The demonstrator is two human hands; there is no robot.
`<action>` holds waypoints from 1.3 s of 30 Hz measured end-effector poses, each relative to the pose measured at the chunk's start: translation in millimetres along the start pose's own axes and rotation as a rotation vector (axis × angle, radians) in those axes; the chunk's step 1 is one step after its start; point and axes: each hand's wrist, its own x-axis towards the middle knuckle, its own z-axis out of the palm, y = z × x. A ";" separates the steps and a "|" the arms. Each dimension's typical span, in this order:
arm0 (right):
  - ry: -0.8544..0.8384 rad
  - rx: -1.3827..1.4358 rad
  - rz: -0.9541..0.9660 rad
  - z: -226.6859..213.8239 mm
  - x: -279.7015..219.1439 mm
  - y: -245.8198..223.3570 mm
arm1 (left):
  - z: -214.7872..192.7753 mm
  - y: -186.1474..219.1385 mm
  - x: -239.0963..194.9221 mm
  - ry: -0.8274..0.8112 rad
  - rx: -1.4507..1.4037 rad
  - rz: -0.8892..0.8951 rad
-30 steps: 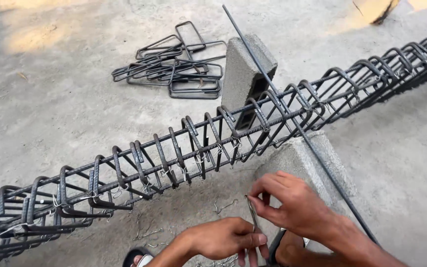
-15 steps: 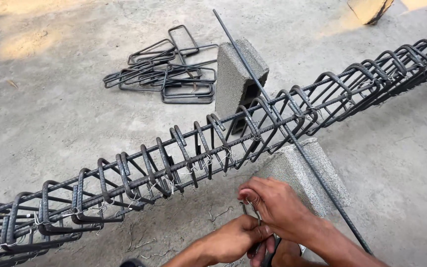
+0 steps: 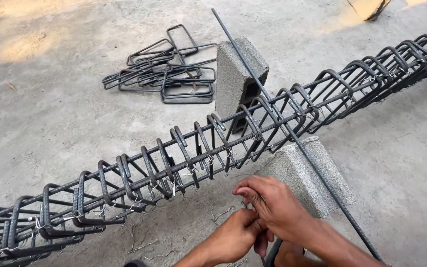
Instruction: Tying wire around rebar intersections using a manual twisting tool to assemble a reinforcement cage.
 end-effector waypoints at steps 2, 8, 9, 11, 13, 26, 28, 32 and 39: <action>-0.262 0.065 0.268 -10.9 10.6 -8.8 | -2.1 2.0 2.6 -0.102 -0.068 -0.035; -0.485 0.124 0.396 -31.3 11.6 -12.6 | -15.6 4.5 7.1 -0.107 -0.129 0.048; -0.480 0.127 0.402 -35.3 10.9 -10.7 | -16.5 3.7 7.0 -0.114 -0.126 0.045; -0.536 0.248 0.325 -43.7 11.1 -6.7 | -18.9 2.6 6.9 -0.165 -0.153 0.121; -0.500 0.370 0.378 -40.3 10.9 -3.8 | -18.7 0.5 9.4 -0.197 -0.171 0.112; -0.250 0.051 0.514 -80.9 24.9 47.3 | -67.0 39.5 24.7 0.157 0.157 0.172; -0.332 -0.017 0.472 -77.6 23.9 22.2 | -60.2 48.2 21.5 0.207 0.263 0.175; -0.463 -0.051 0.386 -66.4 18.9 6.2 | -45.6 37.7 19.9 0.273 0.680 0.146; -0.605 0.253 0.472 -74.5 11.8 36.3 | -30.2 18.7 17.0 0.388 0.693 0.260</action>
